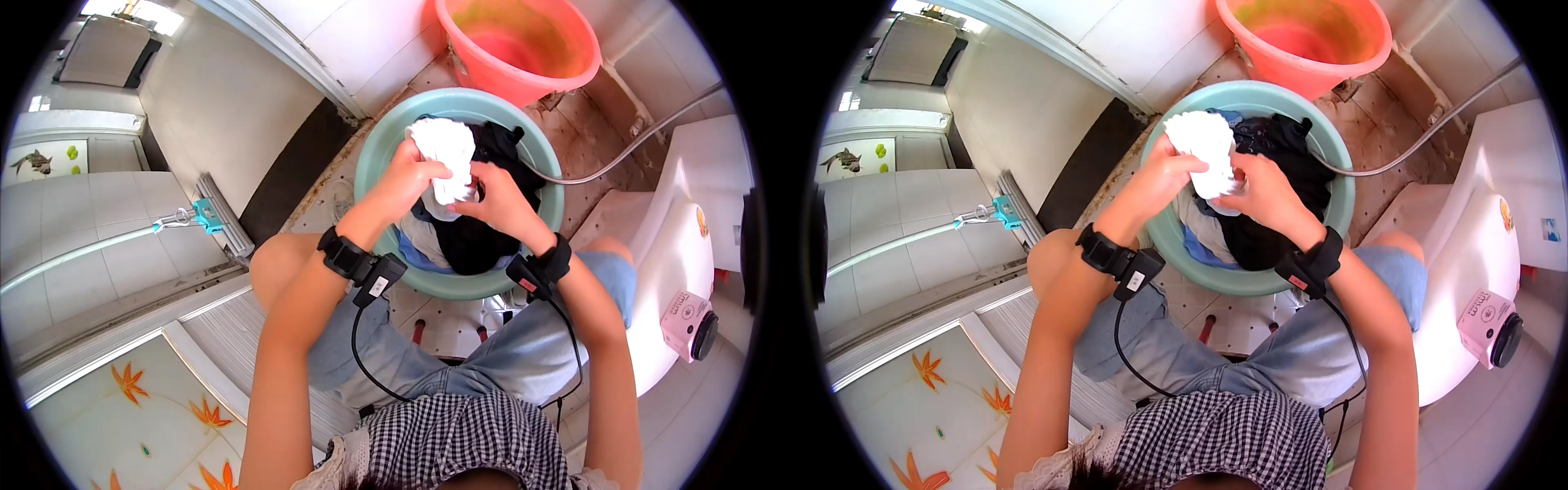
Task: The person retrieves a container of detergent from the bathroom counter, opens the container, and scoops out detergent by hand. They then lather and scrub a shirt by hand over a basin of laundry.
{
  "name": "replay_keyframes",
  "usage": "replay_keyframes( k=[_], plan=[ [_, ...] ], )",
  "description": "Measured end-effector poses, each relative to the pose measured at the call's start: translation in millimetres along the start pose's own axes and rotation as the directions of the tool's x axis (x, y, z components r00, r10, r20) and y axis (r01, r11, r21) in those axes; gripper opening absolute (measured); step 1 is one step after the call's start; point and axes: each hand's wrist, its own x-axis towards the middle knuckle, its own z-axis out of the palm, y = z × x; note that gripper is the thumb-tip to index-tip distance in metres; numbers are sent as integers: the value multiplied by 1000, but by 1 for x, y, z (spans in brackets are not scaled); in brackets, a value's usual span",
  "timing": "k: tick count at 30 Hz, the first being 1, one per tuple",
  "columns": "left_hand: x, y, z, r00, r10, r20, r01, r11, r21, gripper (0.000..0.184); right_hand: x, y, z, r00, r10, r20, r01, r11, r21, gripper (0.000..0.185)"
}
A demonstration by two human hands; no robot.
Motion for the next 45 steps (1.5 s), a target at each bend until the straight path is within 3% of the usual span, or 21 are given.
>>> replay_keyframes(
  k=[5, 7, 9, 11, 13, 16, 17, 19, 20, 22, 23, 25, 29, 31, 32, 33, 35, 38, 40, 43, 45],
  plan=[
    [10, 16, -13, 995, 99, 14, -100, 969, 225, 37, 10, 7, -7, 995, -81, -60, 80, 997, -12, 32],
    [16, 17, -20, 1000, -6, 21, 0, 961, 275, 35, 11, 9, -12, 988, -108, -110, 97, 990, -102, 30],
    [18, 15, -23, 1000, -21, 9, 18, 965, 262, 35, 10, 4, -16, 992, -38, -120, 27, 995, -96, 27],
    [18, 12, -23, 999, -34, -5, 34, 968, 248, 35, 9, 0, -20, 986, 165, 16, -165, 986, -31, 26],
    [19, 9, -20, 996, 6, -91, 9, 986, 168, 33, 6, -3, -15, 978, 199, 69, -200, 980, 15, 22],
    [16, 6, -16, 986, 74, -151, -35, 970, 241, 34, 3, 0, 9, 935, -353, -40, 351, 905, 241, 22],
    [15, 5, -16, 986, 74, -150, -36, 969, 244, 34, 0, -8, 14, 935, -355, -20, 343, 885, 316, 18],
    [15, 2, -16, 979, 167, -121, -156, 983, 95, 39, -8, -14, 26, 944, -305, 126, 221, 869, 443, 13],
    [16, 1, -22, 988, 124, -95, -117, 990, 84, 47, -10, -16, 29, 929, -313, 196, 212, 887, 410, 10],
    [12, 6, -18, 993, 98, -71, -102, 994, -47, 48, -15, -26, 32, 975, -147, 166, 48, 869, 492, 6],
    [10, 7, -16, 996, 74, -46, -81, 981, -178, 50, -9, -10, 34, 992, -97, 76, 40, 836, 548, 7],
    [8, 8, -14, 997, 74, -21, -77, 976, -205, 52, 4, 12, 22, 981, 107, -160, 6, 813, 583, 9],
    [1, 17, -10, 996, 26, 82, 17, 877, -480, 49, 21, 40, 5, 932, 206, -297, -7, 832, 554, 22],
    [-6, 23, -6, 987, -25, 156, 83, 923, -377, 50, 29, 27, 10, 933, -195, -304, 301, 885, 356, 40],
    [-9, 23, -6, 987, -29, 158, 87, 923, -376, 50, 25, 13, 8, 951, -150, -269, 277, 801, 531, 47],
    [-12, 23, -6, 971, -16, 237, 73, 969, -236, 52, 25, 12, 4, 951, -149, -270, 277, 801, 531, 47],
    [-14, 26, -4, 950, -13, 312, 44, 995, -93, 55, 31, 19, -7, 992, -115, 42, 63, 773, 631, 33],
    [-13, 44, 6, 945, 1, 327, -39, 993, 108, 64, 30, 17, -21, 985, -84, -152, 144, 884, 445, 19],
    [-7, 52, 3, 939, 148, 309, -294, 811, 505, 65, 29, 10, -30, 977, -89, -196, 162, 903, 397, 18],
    [-1, 53, -5, 960, 186, 210, -281, 637, 718, 56, 23, -2, -39, 968, -79, -236, 159, 925, 346, 16],
    [2, 57, -8, 961, 215, 172, -270, 625, 732, 49, 22, -4, -41, 982, -92, -165, 166, 835, 524, 16]
  ],
)
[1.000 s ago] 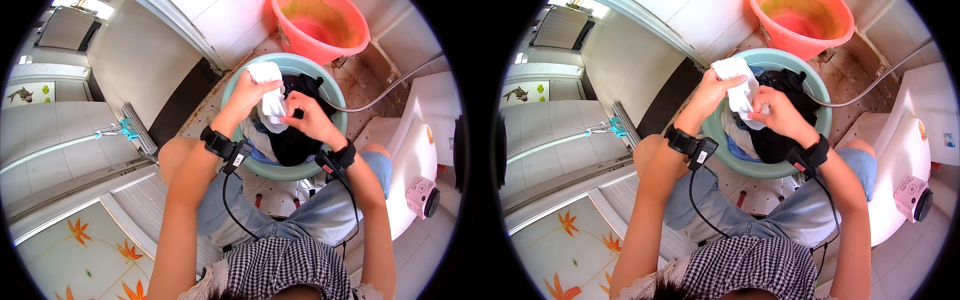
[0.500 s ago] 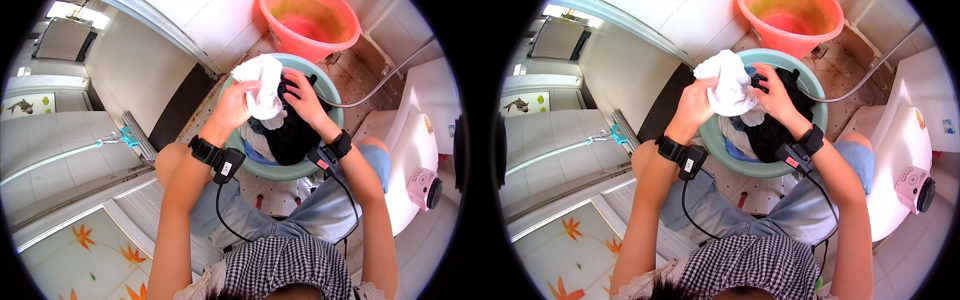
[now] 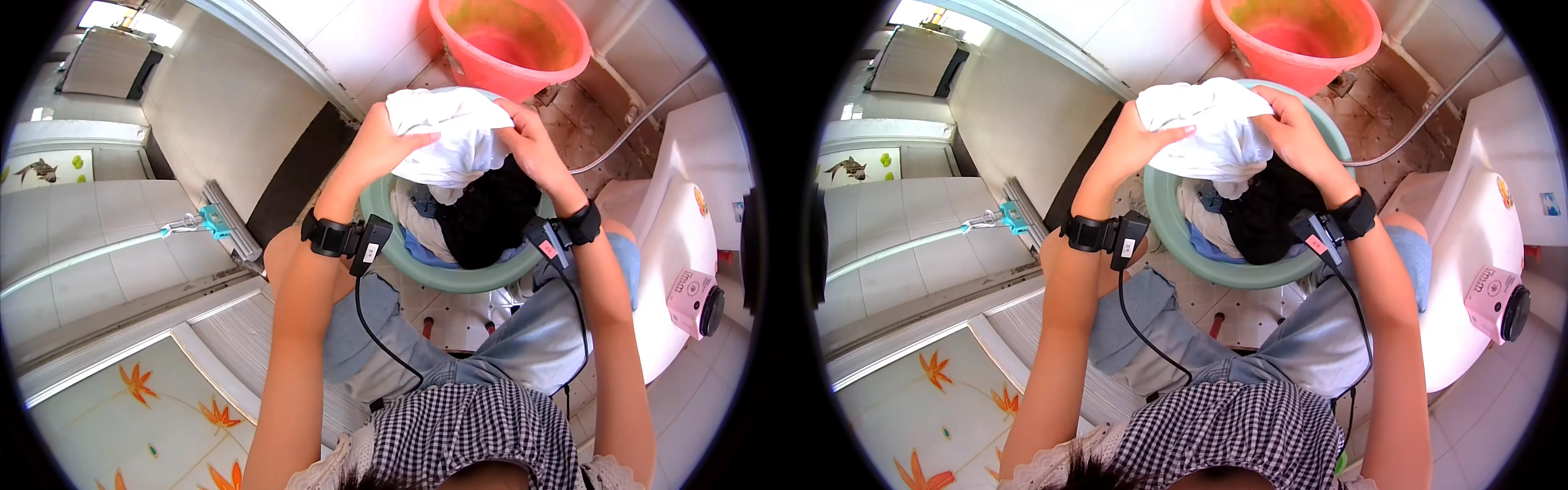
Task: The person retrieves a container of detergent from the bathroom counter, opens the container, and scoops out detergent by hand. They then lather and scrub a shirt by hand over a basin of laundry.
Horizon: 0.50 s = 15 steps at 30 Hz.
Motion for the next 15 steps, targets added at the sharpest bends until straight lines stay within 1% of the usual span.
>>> replay_keyframes(
  k=[1, 2, 4, 6, 7, 8, 9, 10, 11, 12, 13, 14, 15],
  plan=[
    [1, 1, -2, 999, -10, -42, 10, 1000, 17, 43, 1, -3, 0, 1000, -2, 2, 2, 1000, 0, 16],
    [0, 4, -4, 999, -8, -45, 8, 1000, 18, 43, 2, -9, -1, 1000, -9, 8, 9, 1000, -9, 15],
    [-2, 16, -6, 998, 34, -57, -39, 996, -86, 31, 3, -22, -3, 1000, -18, 14, 18, 1000, -19, 14],
    [-2, 21, -9, 998, 45, -43, -50, 994, -101, 32, 3, -37, -4, 999, -43, 1, 43, 998, -38, 12],
    [0, 21, -7, 994, 89, -56, -97, 983, -156, 35, 3, -45, 0, 995, -94, -44, 93, 995, -28, 11],
    [0, 21, -5, 989, 129, -74, -142, 967, -211, 37, 3, -53, 5, 995, -95, -38, 94, 995, -27, 11],
    [2, 20, 3, 989, 126, -80, -140, 968, -209, 37, 2, -60, 11, 986, -120, -115, 122, 992, 18, 11],
    [4, 17, 14, 969, 218, -113, -234, 960, -155, 40, 2, -62, 13, 971, -139, -197, 154, 986, 62, 10],
    [5, 13, 20, 941, 311, -138, -325, 941, -98, 42, 3, -61, 8, 974, -117, -196, 139, 985, 101, 10],
    [1, 7, 22, 982, 184, -35, -185, 982, -39, 50, 3, -65, 8, 968, -90, -236, 134, 975, 180, 9],
    [3, 1, 21, 998, 22, 60, -21, 1000, -16, 50, 4, -66, 5, 968, -102, -230, 140, 978, 154, 9],
    [4, -4, 19, 979, -144, 148, 142, 990, 22, 51, 4, -65, 0, 969, -114, -221, 145, 981, 129, 9],
    [2, -2, 16, 979, -145, 145, 144, 989, 21, 51, 5, -60, -7, 969, -112, -219, 143, 981, 130, 9]
  ],
)
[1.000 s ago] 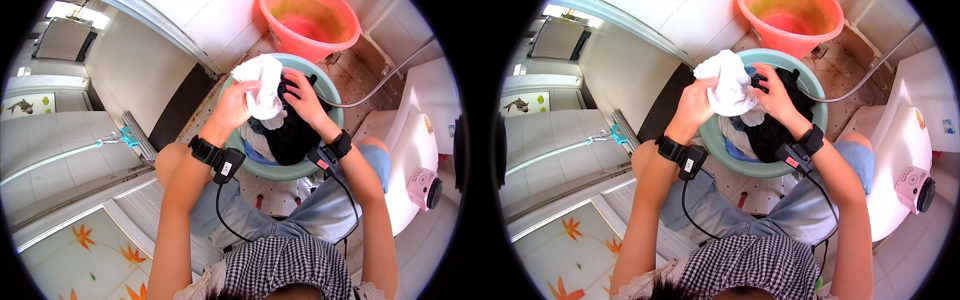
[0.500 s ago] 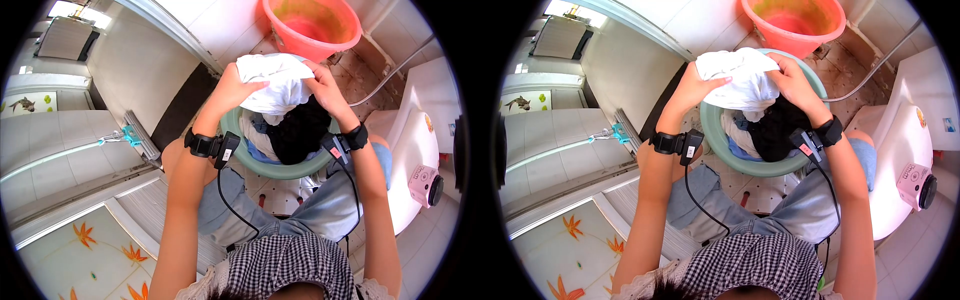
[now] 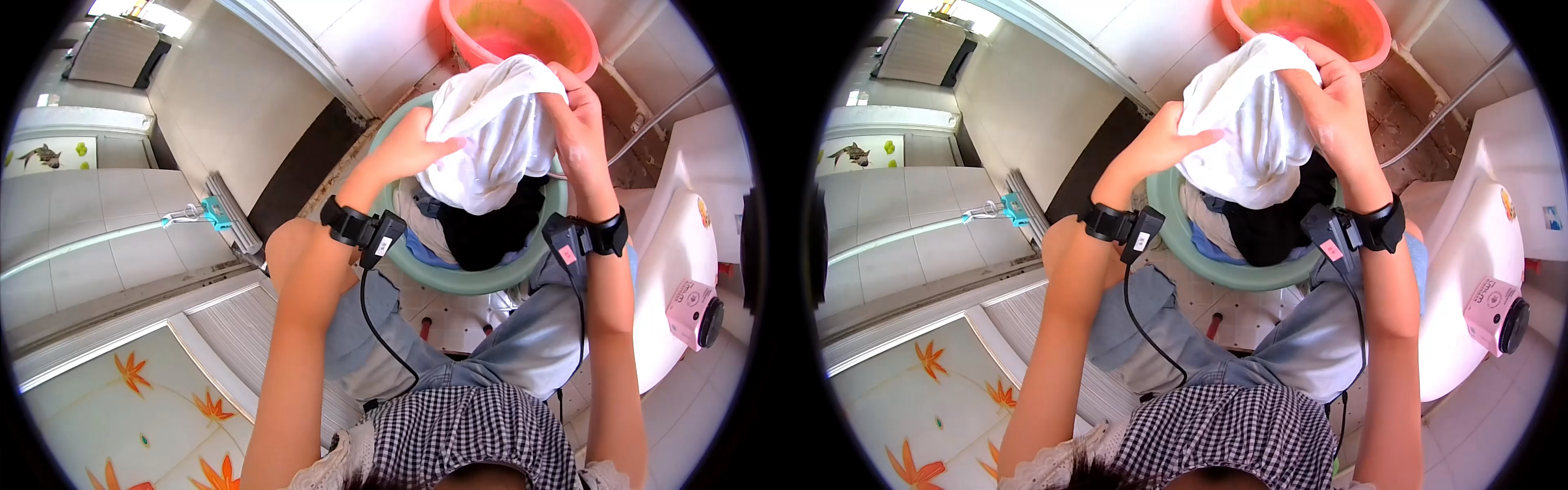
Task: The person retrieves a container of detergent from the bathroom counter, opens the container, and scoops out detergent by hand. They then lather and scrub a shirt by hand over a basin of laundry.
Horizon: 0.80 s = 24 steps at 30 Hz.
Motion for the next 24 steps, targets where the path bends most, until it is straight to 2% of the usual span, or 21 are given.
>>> replay_keyframes(
  k=[2, 3, 5, 6, 7, 9, 10, 11, 13, 14, 16, 17, 19, 20, 22, 23, 24],
  plan=[
    [-3, 7, -4, 971, -197, 132, 229, 926, -301, 52, 3, 19, -17, 1000, -5, -17, 2, 989, -145, 9],
    [-3, 0, -1, 971, -197, 135, 230, 925, -302, 52, 5, 29, -27, 1000, -4, -19, 1, 989, -146, 9],
    [-1, -25, 10, 987, -154, 45, 153, 825, -544, 44, 5, 50, -44, 989, 90, -120, -129, 921, -367, 10],
    [-1, -28, 10, 992, -84, 92, 124, 739, -662, 41, 4, 55, -42, 990, -35, -134, -40, 857, -514, 18],
    [0, -24, 12, 992, -79, 98, 124, 739, -662, 41, 2, 71, -47, 964, -227, -138, 67, 710, -701, 27],
    [0, -18, 13, 994, 1, 108, 94, 486, -869, 35, -11, 94, -49, 970, -189, -155, 15, 679, -734, 34],
    [0, -16, 13, 993, -18, 113, 109, 476, -873, 35, -18, 82, -33, 941, 221, -256, -318, 835, -449, 37],
    [-1, -15, 13, 993, -18, 115, 110, 477, -872, 35, -23, 64, -21, 806, 550, -220, -592, 755, -282, 42],
    [-2, -14, 16, 990, 1, 138, 116, 532, -839, 35, -28, 52, -7, 676, 734, 64, -732, 679, -51, 48],
    [-3, -12, 18, 990, 2, 138, 116, 532, -839, 35, -29, 54, -2, 677, 734, 63, -732, 679, -51, 48],
    [-5, -8, 21, 994, -16, 108, 98, 574, -813, 35, -31, 65, 7, 680, 708, 190, -733, 648, 209, 46],
    [-5, -9, 20, 994, -18, 108, 99, 577, -811, 35, -31, 67, 8, 681, 706, 193, -732, 648, 211, 46],
    [-5, -13, 19, 994, -4, 105, 82, 653, -753, 39, -32, 69, 7, 778, 601, 184, -628, 731, 268, 37],
    [-4, -14, 19, 995, -4, 104, 81, 653, -753, 39, -31, 70, 5, 778, 601, 184, -628, 731, 268, 37],
    [-1, -17, 19, 992, -117, -36, 41, 599, -800, 38, -23, 70, -1, 868, 496, -34, -453, 817, 356, 34],
    [1, -20, 17, 992, -117, -39, 39, 598, -801, 38, -18, 67, -6, 868, 474, -146, -384, 829, 408, 35],
    [4, -21, 15, 988, -113, -105, -20, 582, -813, 37, -13, 62, -11, 874, 446, -192, -347, 850, 396, 35]
  ],
)
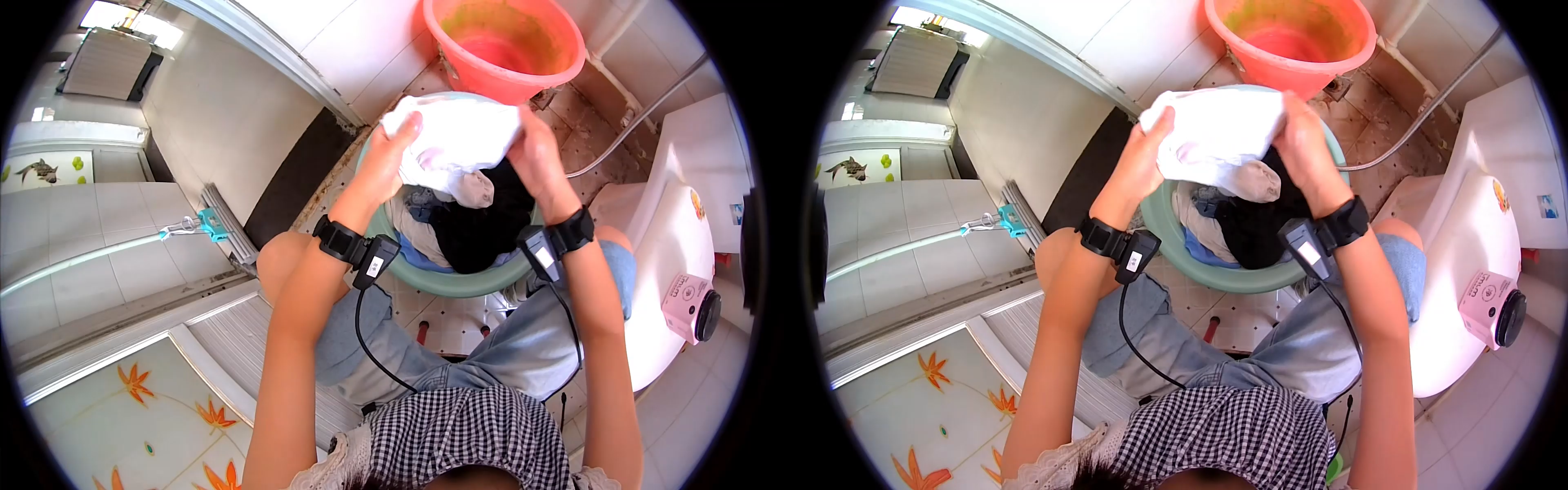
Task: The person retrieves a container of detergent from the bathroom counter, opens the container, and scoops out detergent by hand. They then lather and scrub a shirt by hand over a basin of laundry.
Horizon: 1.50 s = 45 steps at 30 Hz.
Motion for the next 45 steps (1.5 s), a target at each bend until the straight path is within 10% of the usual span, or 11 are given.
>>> replay_keyframes(
  k=[7, 10, 17, 24, 26, 31, 33, 38, 41, 45],
  plan=[
    [4, -4, 3, 987, 129, -97, -119, 987, 104, 27, -12, 0, 5, 985, 50, 167, 2, 954, -299, 38],
    [1, -1, 12, 978, 184, -94, -169, 975, 146, 23, -16, -1, 11, 872, 413, 260, -218, 807, -549, 31],
    [6, -14, 7, 936, 342, -84, -307, 908, 285, 23, -23, 7, 7, 922, -29, 385, 194, 897, -397, 25],
    [-2, -11, 9, 944, 309, -114, -258, 909, 329, 25, -27, 3, 8, 922, 79, 378, 90, 908, -408, 22],
    [-11, -4, 19, 994, 68, -86, -78, 990, -116, 31, -32, 1, 10, 819, -515, 252, 404, 205, -892, 25],
    [-23, -5, 22, 975, 11, 221, 52, 960, -277, 48, -39, 24, 17, 873, 18, 488, 283, 796, -535, 70],
    [-27, -5, 19, 945, -130, 300, 45, 960, 277, 50, -37, 38, 15, 868, 64, 492, 296, 729, -617, 74],
    [-12, -2, -6, 991, 82, 102, -130, 707, 695, 34, -20, 24, 11, 776, 371, 510, -41, 837, -546, 25],
    [-11, 8, -3, 992, 72, 102, -124, 696, 707, 29, -22, 19, 9, 759, 414, 503, -309, 908, -282, 28],
    [-1, 19, -17, 936, 336, 103, -282, 543, 791, 26, -35, 9, 15, 775, 209, 596, -281, 959, 29, 45]
  ],
)
